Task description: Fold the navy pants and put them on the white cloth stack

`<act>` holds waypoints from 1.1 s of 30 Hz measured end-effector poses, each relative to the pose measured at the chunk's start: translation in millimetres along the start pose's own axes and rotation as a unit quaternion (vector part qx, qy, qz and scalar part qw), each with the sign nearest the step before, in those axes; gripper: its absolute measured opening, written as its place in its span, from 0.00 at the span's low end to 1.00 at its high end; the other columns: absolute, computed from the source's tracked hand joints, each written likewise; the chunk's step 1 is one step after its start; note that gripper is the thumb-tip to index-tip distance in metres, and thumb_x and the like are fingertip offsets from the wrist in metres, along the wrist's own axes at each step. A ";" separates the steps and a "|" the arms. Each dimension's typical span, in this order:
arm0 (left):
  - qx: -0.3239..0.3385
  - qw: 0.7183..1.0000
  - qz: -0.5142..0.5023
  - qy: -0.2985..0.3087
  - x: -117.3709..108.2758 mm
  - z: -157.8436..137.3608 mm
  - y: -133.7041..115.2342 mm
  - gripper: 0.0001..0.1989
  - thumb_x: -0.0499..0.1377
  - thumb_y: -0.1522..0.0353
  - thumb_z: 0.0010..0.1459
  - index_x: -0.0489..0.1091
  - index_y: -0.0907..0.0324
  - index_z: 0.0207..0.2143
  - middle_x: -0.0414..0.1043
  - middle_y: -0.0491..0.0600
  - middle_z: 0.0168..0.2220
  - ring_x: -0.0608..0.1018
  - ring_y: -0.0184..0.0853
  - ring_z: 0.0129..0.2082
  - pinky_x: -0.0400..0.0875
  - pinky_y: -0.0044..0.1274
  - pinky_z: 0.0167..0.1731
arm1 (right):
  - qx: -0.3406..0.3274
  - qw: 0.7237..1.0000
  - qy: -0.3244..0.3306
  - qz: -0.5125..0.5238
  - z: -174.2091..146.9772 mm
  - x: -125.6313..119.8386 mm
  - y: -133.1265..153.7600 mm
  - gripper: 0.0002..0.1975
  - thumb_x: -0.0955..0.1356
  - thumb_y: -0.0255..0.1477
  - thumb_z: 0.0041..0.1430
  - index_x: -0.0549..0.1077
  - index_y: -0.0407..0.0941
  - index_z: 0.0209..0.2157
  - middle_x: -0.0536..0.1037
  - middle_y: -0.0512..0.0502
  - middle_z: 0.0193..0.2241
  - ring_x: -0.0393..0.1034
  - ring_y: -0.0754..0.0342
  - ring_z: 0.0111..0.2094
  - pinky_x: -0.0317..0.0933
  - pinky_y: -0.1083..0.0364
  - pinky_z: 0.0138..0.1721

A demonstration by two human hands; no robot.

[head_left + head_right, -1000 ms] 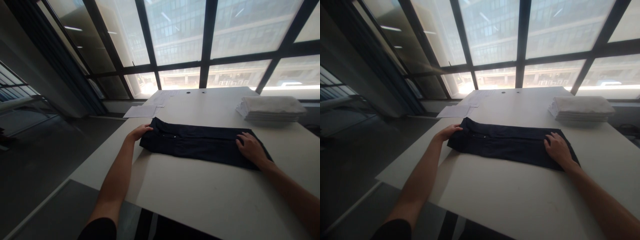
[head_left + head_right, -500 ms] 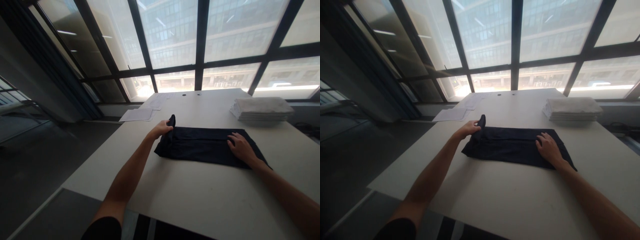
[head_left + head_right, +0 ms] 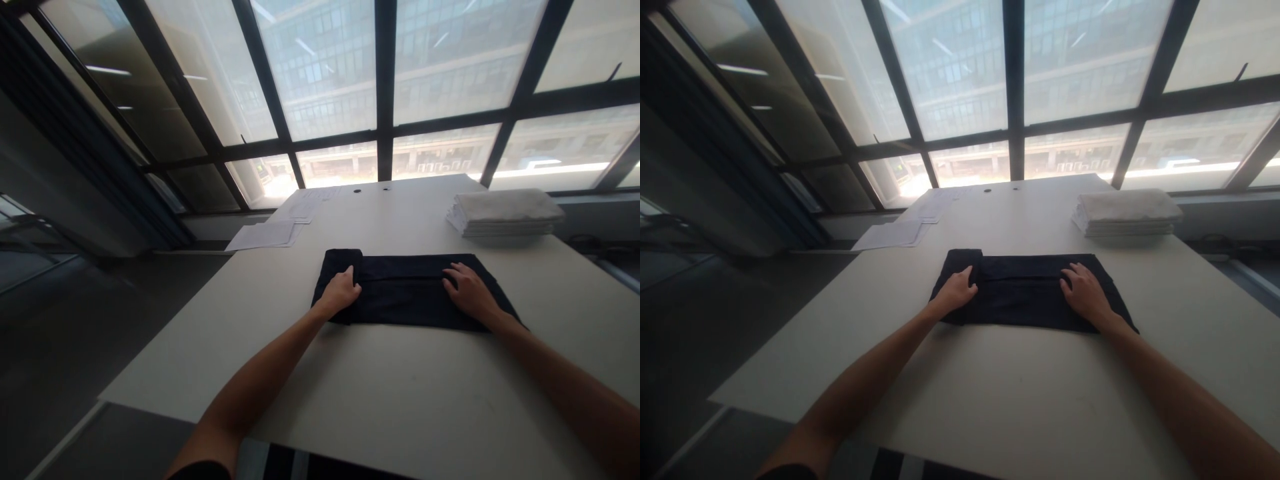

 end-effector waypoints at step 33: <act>0.117 0.990 0.073 0.011 23.8 -11.2 -10.7 0.31 0.45 0.57 0.71 0.52 0.64 0.70 0.48 0.58 0.72 0.50 0.44 0.72 0.43 0.38 0.69 | 0.019 0.999 0.021 0.030 -2.2 -2.4 7.4 0.21 0.62 0.34 0.65 0.76 0.40 0.53 0.74 0.33 0.57 0.63 0.39 0.63 0.56 0.39 0.64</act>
Point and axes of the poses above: each hand's wrist, its own z-axis towards the middle knuckle, its own x-axis out of the palm, y = z × x, the point moved 9 cm from there along z, towards the middle knuckle
